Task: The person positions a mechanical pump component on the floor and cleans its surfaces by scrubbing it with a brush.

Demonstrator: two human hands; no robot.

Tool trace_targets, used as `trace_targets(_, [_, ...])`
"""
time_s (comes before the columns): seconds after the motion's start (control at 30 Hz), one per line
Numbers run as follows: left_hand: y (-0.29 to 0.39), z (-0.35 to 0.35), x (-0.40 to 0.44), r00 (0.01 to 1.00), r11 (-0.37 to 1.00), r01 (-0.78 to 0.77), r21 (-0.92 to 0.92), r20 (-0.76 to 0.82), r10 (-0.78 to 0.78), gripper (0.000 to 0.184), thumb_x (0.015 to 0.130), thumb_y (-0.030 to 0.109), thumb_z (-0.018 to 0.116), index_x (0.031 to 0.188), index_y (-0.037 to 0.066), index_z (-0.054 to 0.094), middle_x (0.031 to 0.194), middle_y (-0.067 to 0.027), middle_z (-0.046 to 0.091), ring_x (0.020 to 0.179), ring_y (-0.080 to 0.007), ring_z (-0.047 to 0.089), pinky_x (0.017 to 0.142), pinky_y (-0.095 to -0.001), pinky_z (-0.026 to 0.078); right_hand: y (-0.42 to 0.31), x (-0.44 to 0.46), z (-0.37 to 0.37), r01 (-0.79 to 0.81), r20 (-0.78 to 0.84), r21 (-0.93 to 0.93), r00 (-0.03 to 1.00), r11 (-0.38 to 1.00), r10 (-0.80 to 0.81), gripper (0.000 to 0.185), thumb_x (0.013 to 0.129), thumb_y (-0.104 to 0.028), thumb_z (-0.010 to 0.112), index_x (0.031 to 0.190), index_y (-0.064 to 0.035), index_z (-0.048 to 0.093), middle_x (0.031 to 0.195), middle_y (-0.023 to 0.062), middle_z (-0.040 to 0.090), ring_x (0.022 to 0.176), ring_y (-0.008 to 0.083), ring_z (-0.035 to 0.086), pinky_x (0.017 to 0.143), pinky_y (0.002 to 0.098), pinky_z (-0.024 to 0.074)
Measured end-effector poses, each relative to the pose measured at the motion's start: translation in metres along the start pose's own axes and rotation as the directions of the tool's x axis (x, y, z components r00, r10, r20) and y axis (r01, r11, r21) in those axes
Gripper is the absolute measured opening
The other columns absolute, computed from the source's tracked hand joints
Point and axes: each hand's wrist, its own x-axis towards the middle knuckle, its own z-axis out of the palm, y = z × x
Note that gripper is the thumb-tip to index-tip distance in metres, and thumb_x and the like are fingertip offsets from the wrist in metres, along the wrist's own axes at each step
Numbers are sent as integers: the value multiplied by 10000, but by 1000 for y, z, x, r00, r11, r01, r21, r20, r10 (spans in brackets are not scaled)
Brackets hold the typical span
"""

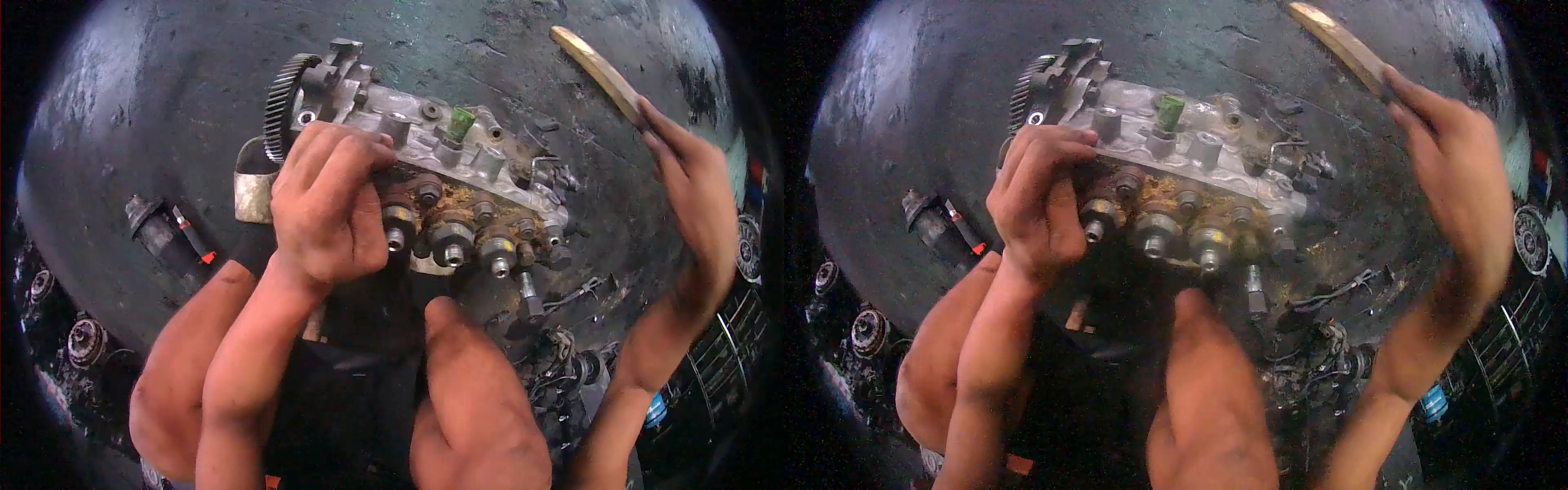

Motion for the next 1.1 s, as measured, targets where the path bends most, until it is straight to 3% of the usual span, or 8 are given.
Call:
trace_targets(0.3, [7,0,3,999,1000,27,-3,28,-27,217,673,-62,509,862,-27,610,880,-178,655,810,-349,625,764,-396,512,-22,48,42,63,299,-262,954,963,18,320,887,-127,615,1189,-37,668,1019,258,658,935,418,650,850,438,506])
trace_targets(0.4, [4,-1,1,999,999,52,3,10,-52,213,674,-62,510,859,-29,610,880,-179,655,813,-350,627,766,-397,511,-21,21,-8,228,140,-140,968,964,-209,332,887,-113,621,1208,-33,656,1040,252,658,963,428,639,855,411,509])
trace_targets(0.5, [5,1,2,999,999,33,-17,-6,-33,207,679,-63,509,857,-32,609,881,-179,655,814,-348,629,765,-394,509,-17,-14,2,53,233,34,971,998,-59,304,866,-150,630,1151,-69,699,916,274,649,878,430,651,816,476,506])
trace_targets(0.63, [4,-2,5,998,999,31,-26,49,-30,231,730,-70,436,878,-42,612,918,-189,667,860,-314,644,818,-354,499,33,10,61,263,61,135,960,955,-273,500,845,-111,679,1335,-106,582,985,262,655,866,410,665,805,446,514])
trace_targets(0.67, [5,-1,5,998,999,36,-31,60,-34,231,730,-70,436,878,-42,612,918,-189,667,860,-314,644,818,-354,499,33,11,38,125,172,143,974,982,-149,546,827,-94,693,1357,-102,562,1042,263,652,890,382,673,825,420,509])
trace_targets(0.7, [6,0,5,997,998,60,-36,45,-58,214,708,-65,472,867,-38,613,898,-183,662,838,-328,637,794,-371,502,47,6,35,298,3,115,954,948,-300,561,808,-52,694,1354,-102,573,1055,247,659,897,345,671,830,387,501])
trace_targets(0.9, [4,1,5,999,999,46,-20,15,-45,207,685,-55,498,857,-35,613,877,-179,655,817,-342,628,774,-388,504,23,-48,-23,101,248,-31,965,994,-90,554,810,-64,701,1350,-107,588,1029,215,674,886,323,658,810,351,494])
trace_targets(1.1, [7,0,12,997,997,72,3,37,-72,220,687,-58,482,861,-36,615,879,-179,658,818,-342,629,764,-375,509,64,-7,51,331,140,296,913,896,-384,486,817,-115,723,1287,-42,627,956,199,702,824,269,674,755,316,489])
